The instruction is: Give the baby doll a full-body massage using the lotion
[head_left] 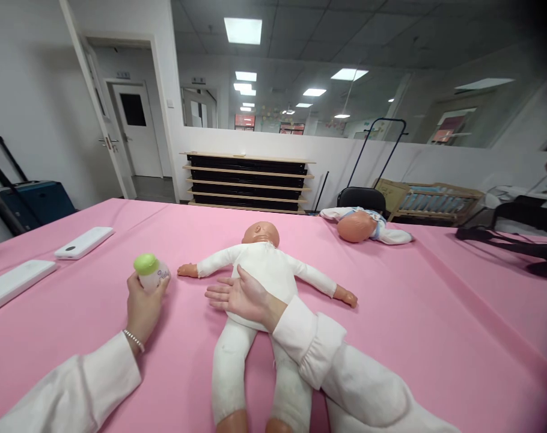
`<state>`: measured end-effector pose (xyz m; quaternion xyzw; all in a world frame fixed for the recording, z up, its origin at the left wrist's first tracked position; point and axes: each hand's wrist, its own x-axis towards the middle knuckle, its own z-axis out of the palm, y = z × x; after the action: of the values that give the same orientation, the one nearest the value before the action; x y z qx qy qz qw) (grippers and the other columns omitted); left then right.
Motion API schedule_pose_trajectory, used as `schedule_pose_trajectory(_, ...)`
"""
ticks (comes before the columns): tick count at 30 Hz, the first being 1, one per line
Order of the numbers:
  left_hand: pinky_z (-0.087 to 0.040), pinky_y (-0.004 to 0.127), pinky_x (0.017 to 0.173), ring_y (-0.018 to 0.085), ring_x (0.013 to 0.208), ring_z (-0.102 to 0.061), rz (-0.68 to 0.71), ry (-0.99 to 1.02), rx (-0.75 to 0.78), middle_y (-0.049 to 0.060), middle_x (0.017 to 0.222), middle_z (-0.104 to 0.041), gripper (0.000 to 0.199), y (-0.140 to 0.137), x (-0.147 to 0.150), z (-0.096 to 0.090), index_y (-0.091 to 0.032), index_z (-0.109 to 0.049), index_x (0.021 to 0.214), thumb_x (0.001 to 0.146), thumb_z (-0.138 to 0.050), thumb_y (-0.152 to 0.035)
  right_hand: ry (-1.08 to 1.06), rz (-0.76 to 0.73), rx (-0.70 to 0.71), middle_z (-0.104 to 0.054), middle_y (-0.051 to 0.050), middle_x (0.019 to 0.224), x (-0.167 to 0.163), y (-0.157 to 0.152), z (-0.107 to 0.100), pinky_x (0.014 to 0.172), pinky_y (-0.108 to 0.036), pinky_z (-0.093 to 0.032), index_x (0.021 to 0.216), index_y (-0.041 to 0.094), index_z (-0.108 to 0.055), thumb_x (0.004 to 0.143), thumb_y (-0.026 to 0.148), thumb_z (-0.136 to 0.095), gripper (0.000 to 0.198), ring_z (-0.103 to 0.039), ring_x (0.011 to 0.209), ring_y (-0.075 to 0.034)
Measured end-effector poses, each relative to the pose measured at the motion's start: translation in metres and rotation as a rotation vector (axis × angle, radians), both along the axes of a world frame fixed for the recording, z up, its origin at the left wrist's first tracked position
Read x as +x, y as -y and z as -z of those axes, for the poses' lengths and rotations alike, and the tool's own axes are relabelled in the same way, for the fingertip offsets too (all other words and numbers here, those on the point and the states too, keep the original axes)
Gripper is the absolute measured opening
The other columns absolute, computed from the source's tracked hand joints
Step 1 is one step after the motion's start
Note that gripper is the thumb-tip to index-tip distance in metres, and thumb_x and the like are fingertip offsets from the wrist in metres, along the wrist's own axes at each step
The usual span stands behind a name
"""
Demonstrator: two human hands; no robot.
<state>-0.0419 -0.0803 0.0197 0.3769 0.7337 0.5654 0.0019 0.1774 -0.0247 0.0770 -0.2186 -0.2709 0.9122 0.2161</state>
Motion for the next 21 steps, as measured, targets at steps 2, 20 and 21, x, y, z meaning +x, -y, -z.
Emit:
schedule_pose_trajectory(2,-0.041,0.037,0.073,0.025,0.089,-0.054,-0.016,-0.287,0.054,0.009,0.105,-0.057,0.053,0.008,0.009,-0.01,-0.018,-0.044,0.114,0.07,-0.062,-0.043,-0.008,-0.023,-0.021,-0.025,-0.03,0.134,-0.001,0.002,0.0,0.098,-0.044,-0.033,0.134,0.001,-0.011,0.084,0.056,-0.031,0.077,-0.045,0.117,-0.026)
schedule_pose_trajectory(20,-0.028,0.031,0.078,0.016,0.095,-0.049,0.131,-1.174,0.389,-0.002,0.096,-0.064,0.049,0.028,0.043,-0.019,-0.036,-0.064,0.096,0.074,-0.047,0.004,-0.045,-0.158,0.028,-0.05,-0.023,0.113,-0.003,0.01,0.0,0.098,-0.035,-0.035,0.114,-0.001,-0.042,0.084,0.06,-0.03,0.069,-0.053,0.105,-0.02)
schedule_pose_trajectory(21,-0.028,0.031,0.079,0.016,0.096,-0.049,0.159,-1.161,0.377,-0.002,0.097,-0.063,0.05,0.028,0.042,-0.018,-0.037,-0.063,0.097,0.074,-0.046,0.004,-0.047,-0.164,0.027,-0.05,-0.023,0.113,-0.003,0.01,0.001,0.099,-0.035,-0.034,0.114,-0.001,-0.042,0.084,0.059,-0.032,0.068,-0.053,0.106,-0.021)
